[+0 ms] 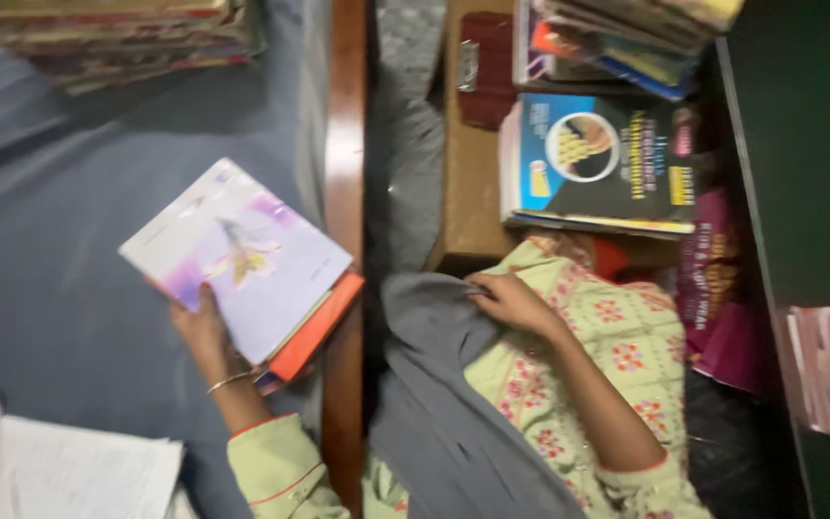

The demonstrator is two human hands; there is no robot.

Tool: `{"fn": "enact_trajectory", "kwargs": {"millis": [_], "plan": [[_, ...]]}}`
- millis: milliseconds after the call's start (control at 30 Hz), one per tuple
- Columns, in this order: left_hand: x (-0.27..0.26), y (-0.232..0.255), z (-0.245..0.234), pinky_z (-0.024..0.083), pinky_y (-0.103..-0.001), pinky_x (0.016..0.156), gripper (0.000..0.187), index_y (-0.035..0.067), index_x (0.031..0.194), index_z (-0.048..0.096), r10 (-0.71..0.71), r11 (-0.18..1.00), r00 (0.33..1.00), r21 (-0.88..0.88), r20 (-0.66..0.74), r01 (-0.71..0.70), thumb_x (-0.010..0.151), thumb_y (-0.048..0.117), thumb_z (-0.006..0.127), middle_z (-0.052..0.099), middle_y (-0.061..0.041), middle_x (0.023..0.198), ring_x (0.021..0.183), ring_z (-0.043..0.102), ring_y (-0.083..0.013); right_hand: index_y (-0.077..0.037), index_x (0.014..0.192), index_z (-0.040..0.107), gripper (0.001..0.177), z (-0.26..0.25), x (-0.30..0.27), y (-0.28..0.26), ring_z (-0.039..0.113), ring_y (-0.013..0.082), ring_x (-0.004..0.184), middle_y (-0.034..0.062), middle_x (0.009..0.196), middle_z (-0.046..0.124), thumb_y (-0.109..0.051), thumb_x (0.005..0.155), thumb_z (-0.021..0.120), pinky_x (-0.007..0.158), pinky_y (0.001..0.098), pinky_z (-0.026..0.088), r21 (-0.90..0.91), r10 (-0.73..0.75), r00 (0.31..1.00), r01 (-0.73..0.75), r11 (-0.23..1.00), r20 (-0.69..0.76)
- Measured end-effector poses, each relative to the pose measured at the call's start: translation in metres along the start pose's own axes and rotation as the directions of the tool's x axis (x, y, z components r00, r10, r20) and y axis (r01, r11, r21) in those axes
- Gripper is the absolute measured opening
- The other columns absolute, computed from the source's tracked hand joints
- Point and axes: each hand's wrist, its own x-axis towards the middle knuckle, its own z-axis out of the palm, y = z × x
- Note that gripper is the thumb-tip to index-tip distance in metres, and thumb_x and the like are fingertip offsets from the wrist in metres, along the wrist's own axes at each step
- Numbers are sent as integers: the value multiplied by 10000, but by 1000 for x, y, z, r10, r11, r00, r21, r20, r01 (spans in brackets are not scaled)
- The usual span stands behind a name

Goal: The person organizes stationery and books in a cluttered room. They place colored pencils and markers into glass jars on a metal shelf and then sort through a stack of books, moving them from a bed to the shelf.

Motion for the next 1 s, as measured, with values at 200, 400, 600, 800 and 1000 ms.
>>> {"fn": "enact_trajectory", "kwargs": {"millis": [200,400,600,800,1000], "plan": [[-40,71,31,359,-501,1177,792,-93,1631,186,178,643,983,762,-46,-81,1033,86,672,401,-357,1568,1395,441,-466,-63,1326,606,531,-120,-122,7,680,288,1098,156,1233,693,-347,889,704,911,396,509,-135,-6,979,-22,991,-201],[-84,129,157,318,-552,1220,621,-85,1536,401,310,414,905,816,292,-405,971,128,545,479,-365,1471,1408,402,-498,-92,1401,563,567,-110,-154,34,659,286,1148,152,1312,619,-353,912,683,971,394,500,-50,139,938,-162,985,-316],[-254,152,358,336,-499,1219,428,28,1231,639,119,278,312,270,943,-922,826,165,647,578,-281,1385,1384,472,-442,-61,1338,591,505,-70,-172,51,640,297,1177,160,1302,610,-306,913,709,1013,401,496,-3,61,860,-72,997,-506],[-375,93,466,409,-511,1115,626,19,1383,547,384,391,9,-154,923,-907,784,132,690,510,-260,1472,1394,472,-415,-35,1300,628,400,-99,-263,116,652,264,1069,144,1246,615,-165,934,720,872,363,551,271,364,415,-266,925,-834],[-502,27,520,426,-494,1097,695,-10,1408,487,211,600,-263,-337,941,-725,783,175,728,538,-243,1407,1327,493,-433,-44,1317,616,375,-80,-403,232,635,219,1125,127,1255,616,-73,958,718,984,342,524,431,407,-158,-182,884,-900]]}}
